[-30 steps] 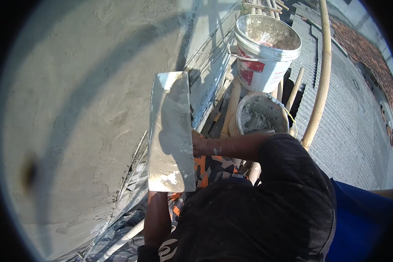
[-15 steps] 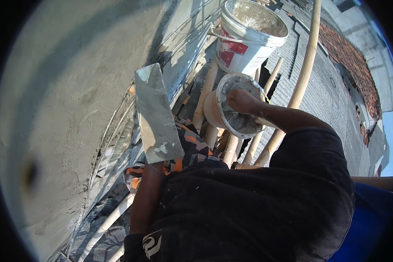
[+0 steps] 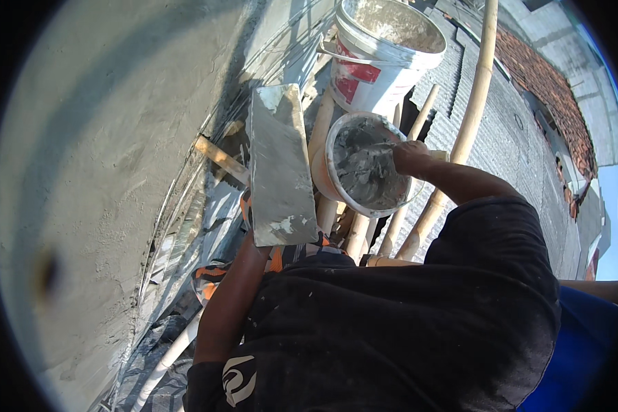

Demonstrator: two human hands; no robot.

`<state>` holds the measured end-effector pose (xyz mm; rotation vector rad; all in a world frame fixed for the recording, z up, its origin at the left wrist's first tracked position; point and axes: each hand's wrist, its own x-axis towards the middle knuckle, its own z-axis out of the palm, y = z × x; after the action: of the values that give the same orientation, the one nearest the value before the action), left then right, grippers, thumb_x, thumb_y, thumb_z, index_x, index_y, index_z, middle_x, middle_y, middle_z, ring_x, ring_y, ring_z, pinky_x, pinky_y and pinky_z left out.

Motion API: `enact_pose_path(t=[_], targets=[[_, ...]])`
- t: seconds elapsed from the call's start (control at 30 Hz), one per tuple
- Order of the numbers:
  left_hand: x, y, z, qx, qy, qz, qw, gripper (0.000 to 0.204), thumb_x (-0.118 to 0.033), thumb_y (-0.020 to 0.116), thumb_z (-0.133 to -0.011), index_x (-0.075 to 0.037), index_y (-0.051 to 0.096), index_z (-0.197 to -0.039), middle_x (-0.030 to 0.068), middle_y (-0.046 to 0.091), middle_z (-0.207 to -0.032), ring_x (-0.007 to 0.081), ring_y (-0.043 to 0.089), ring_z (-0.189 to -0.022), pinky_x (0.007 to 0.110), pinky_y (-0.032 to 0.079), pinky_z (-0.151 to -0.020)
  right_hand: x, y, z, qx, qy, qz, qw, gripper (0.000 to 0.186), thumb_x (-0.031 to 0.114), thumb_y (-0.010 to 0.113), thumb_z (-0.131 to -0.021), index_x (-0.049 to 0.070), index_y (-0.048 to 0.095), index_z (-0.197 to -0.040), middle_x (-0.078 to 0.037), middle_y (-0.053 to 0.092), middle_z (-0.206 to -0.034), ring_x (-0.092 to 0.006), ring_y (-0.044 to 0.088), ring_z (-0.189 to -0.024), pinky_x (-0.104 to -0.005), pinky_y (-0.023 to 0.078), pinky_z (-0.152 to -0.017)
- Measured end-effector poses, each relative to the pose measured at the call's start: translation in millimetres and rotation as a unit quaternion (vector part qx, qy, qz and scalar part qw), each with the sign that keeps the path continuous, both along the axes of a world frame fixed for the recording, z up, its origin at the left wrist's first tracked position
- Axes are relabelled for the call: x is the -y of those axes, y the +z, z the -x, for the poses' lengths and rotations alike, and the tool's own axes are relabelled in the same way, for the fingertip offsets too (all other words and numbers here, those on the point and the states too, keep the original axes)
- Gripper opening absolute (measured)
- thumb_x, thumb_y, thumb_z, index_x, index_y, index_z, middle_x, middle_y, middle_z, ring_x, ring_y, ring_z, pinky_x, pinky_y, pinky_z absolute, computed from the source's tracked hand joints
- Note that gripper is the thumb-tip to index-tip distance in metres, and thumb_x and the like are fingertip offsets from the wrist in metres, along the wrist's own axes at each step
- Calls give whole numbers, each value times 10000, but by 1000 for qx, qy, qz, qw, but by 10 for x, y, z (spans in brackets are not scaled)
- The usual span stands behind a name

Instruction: The recorder uses a rectangular trowel to apply and smooth plaster on a curved vertical wall while standing on a bamboo scaffold.

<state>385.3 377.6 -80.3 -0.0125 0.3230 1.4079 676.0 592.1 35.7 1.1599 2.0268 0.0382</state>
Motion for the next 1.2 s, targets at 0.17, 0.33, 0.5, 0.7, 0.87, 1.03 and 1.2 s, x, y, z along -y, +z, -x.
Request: enact_pose_path(t=[0.17,0.33,0.5,0.7,0.87,1.03,1.2], targets=[[-328,119,-311,21,-13,-6,1000,469,-342,546,-948,1,505,-1265,154,635,-1138,253,673,-930,349,592,-745,-96,-758,-267,-34,33,17,999,185,176,657,-747,69,740,-873,-167,709,-913,-269,702,-882,-401,571,-762],[-422,139,-348,39,-35,6,999,470,-343,548,-946,0,507,-1264,154,635,-1139,253,672,-933,350,591,-750,104,-578,-200,71,92,131,984,182,176,662,-706,53,737,-818,-160,706,-849,-303,703,-845,-434,572,-731],[-503,221,-512,58,-61,5,996,471,-344,550,-945,-1,509,-1264,153,635,-1140,254,672,-936,351,590,-755,56,-794,-345,-39,334,250,908,162,159,638,-682,9,693,-709,-118,684,-710,-266,687,-664,-369,537,-535],[-425,291,-449,64,-71,-1,995,471,-346,552,-943,-2,511,-1263,152,635,-1141,254,671,-939,352,589,-760,247,-131,-370,-195,-320,401,836,122,118,598,-722,-1,624,-739,-71,559,-596,-165,571,-494,-318,494,-455],[-502,414,-292,69,-88,-15,994,472,-347,554,-941,-4,513,-1262,151,635,-1142,254,670,-942,353,588,-765,420,-134,-701,-329,-405,379,764,167,155,573,-819,1,616,-769,-68,551,-596,-149,562,-491,-304,484,-446],[-519,525,-325,70,-97,-39,992,472,-348,555,-940,-5,515,-1262,151,636,-1143,254,669,-945,353,587,-770,467,-44,-702,-473,-462,308,684,193,172,545,-863,16,617,-775,-61,578,-642,-152,572,-514,-293,486,-487],[-688,701,-408,71,-95,-50,992,473,-350,557,-938,-6,517,-1261,150,636,-1144,255,668,-948,354,586,-774,365,42,-343,-599,-349,237,681,95,124,561,-837,37,590,-814,-25,585,-707,-113,572,-628,-284,490,-612]])
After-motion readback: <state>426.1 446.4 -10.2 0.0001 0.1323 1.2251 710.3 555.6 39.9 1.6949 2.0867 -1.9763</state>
